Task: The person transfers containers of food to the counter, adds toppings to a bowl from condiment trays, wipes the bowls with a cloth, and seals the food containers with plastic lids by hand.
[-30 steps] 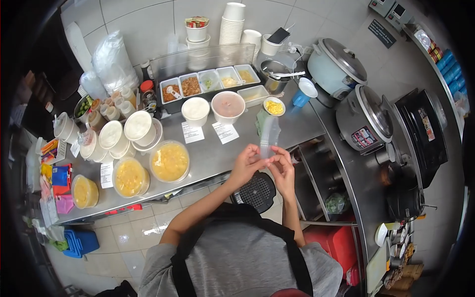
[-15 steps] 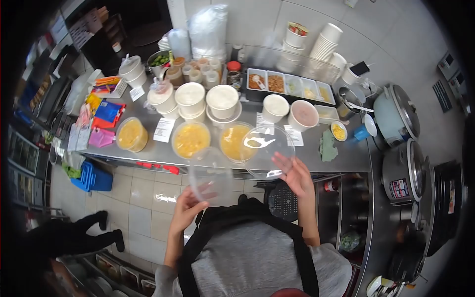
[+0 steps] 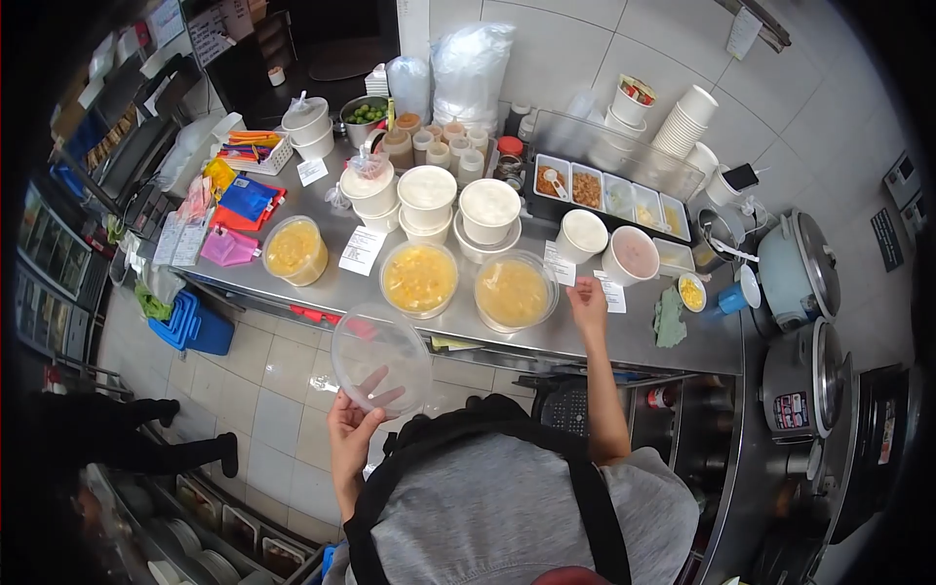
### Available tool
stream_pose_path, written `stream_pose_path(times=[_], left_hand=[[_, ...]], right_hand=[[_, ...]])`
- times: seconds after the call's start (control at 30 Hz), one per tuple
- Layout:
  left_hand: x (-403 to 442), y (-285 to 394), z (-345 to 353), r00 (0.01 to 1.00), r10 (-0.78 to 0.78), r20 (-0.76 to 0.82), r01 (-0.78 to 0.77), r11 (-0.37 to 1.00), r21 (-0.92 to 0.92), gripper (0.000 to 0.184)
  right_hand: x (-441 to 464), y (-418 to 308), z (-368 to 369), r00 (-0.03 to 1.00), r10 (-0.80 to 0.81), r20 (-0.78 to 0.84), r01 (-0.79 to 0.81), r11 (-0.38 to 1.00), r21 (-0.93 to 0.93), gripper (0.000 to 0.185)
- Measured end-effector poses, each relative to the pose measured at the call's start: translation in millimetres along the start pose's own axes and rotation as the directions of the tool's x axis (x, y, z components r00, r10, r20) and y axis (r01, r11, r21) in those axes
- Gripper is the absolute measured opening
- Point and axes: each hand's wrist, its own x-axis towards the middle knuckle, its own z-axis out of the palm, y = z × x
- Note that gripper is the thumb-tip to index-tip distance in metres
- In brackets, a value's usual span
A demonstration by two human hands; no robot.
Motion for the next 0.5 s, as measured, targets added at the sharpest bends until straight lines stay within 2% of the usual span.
stream_pose_path(times=[0.03,0.1,0.17,0.27,0.5], left_hand=[[2,0,0,1.0,0.007,0.01,-0.007,1.0,0.0,0.053],[5,1,1,0.999,0.013,0.03,-0.013,1.0,0.003,0.052],[11,2,5,0.999,0.015,0.049,-0.015,1.0,0.005,0.051],[15,2,11,0.996,0.008,0.09,-0.011,0.999,0.03,0.049],[18,-2,14,0.997,-0.041,0.068,0.044,0.998,-0.035,0.048]], right_hand=[[2,-9,3,0.982,-0.183,-0.041,0.176,0.975,-0.134,0.029],[-6,-34,20,0.851,-0.523,-0.047,0.462,0.789,-0.405,0.035],[-10,-49,52,0.841,-0.505,0.194,0.538,0.74,-0.403,0.048],[-14,-69,81,0.876,-0.339,0.345,0.482,0.669,-0.567,0.06],[-24,-82,92,0.863,-0.296,0.409,0.5,0.609,-0.615,0.074]])
